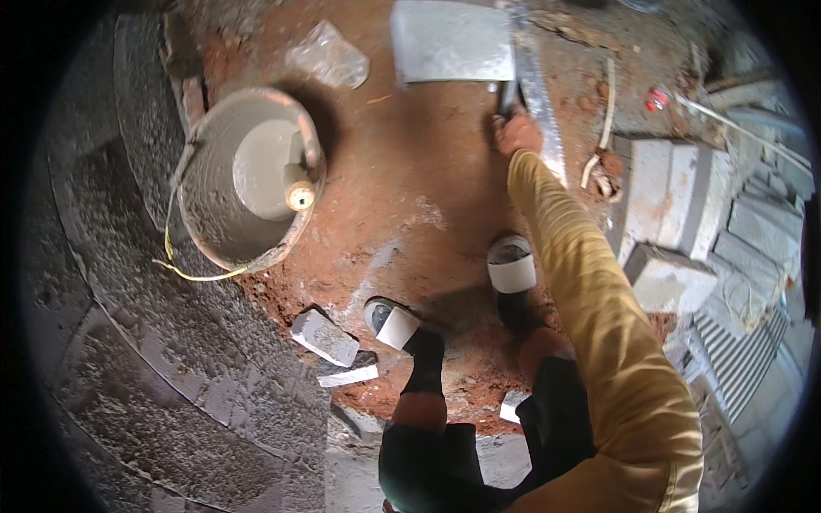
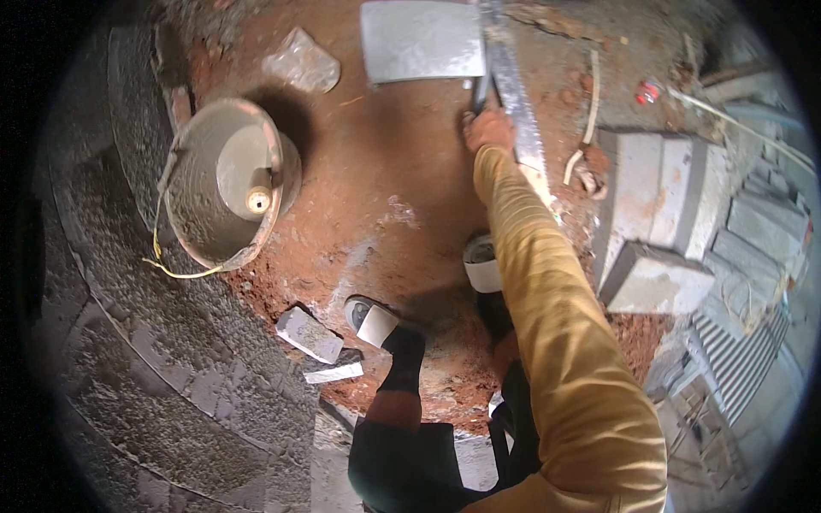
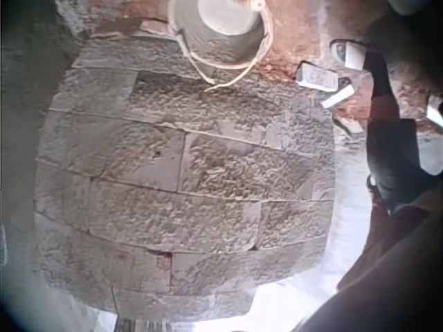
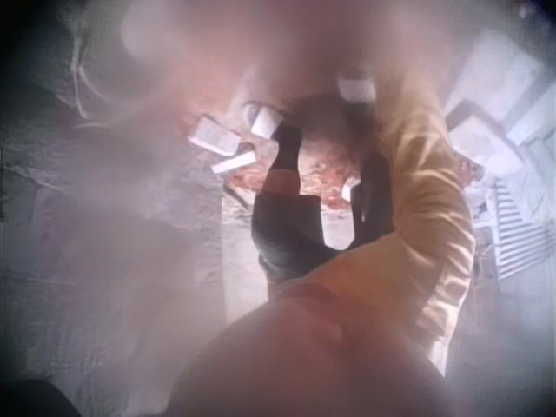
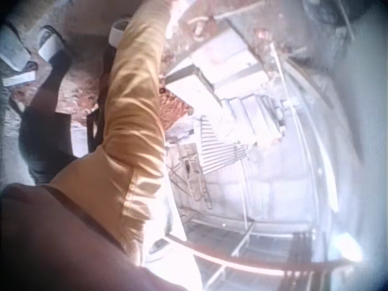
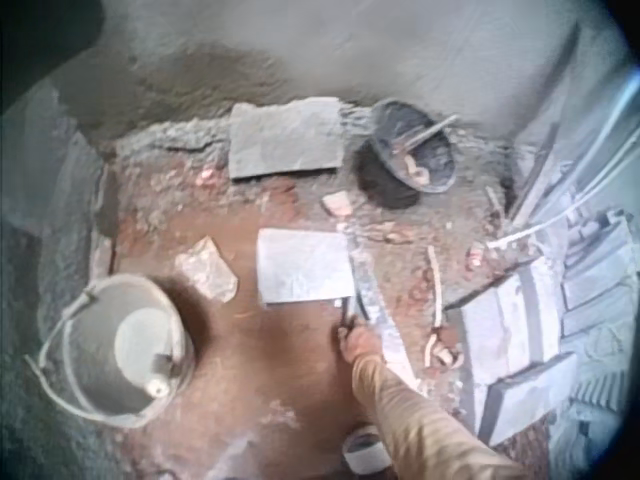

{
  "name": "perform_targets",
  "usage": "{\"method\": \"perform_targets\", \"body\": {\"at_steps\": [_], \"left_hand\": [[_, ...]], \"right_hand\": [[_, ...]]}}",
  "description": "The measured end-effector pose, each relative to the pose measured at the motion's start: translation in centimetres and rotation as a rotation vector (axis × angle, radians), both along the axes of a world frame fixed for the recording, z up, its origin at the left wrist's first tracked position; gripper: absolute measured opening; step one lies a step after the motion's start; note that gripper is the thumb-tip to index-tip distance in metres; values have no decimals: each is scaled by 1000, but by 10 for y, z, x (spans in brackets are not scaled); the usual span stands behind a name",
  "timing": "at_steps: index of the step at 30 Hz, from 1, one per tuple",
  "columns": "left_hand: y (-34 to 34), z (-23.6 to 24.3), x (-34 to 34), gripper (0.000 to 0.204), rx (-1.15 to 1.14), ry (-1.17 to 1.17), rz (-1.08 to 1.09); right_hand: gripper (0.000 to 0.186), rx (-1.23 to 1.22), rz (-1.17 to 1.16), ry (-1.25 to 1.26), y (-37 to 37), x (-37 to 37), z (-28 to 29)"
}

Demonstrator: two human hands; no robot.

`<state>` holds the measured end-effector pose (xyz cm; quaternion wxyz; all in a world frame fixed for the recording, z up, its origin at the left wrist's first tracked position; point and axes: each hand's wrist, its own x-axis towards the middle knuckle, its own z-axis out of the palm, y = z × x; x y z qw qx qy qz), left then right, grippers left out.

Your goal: The person applies mortar to a curved concrete wall using a trowel, then places and adjusts white blocks along the mortar line. They use a hammer to tap blocks into position and a measuring tape to check alignment.

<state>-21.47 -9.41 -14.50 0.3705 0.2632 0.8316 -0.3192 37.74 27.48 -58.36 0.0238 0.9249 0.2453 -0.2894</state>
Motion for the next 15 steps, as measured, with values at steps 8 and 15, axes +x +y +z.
{"method": "perform_targets", "body": {"at_steps": [8, 15], "left_hand": [[14, -6, 23, 59, 168, -15, 64], [60, 118, 55, 52, 713, 51, -64]], "right_hand": [[59, -46, -135, -78, -2, 54, 7], [61, 562, 361, 219, -179, 82, 244]]}}
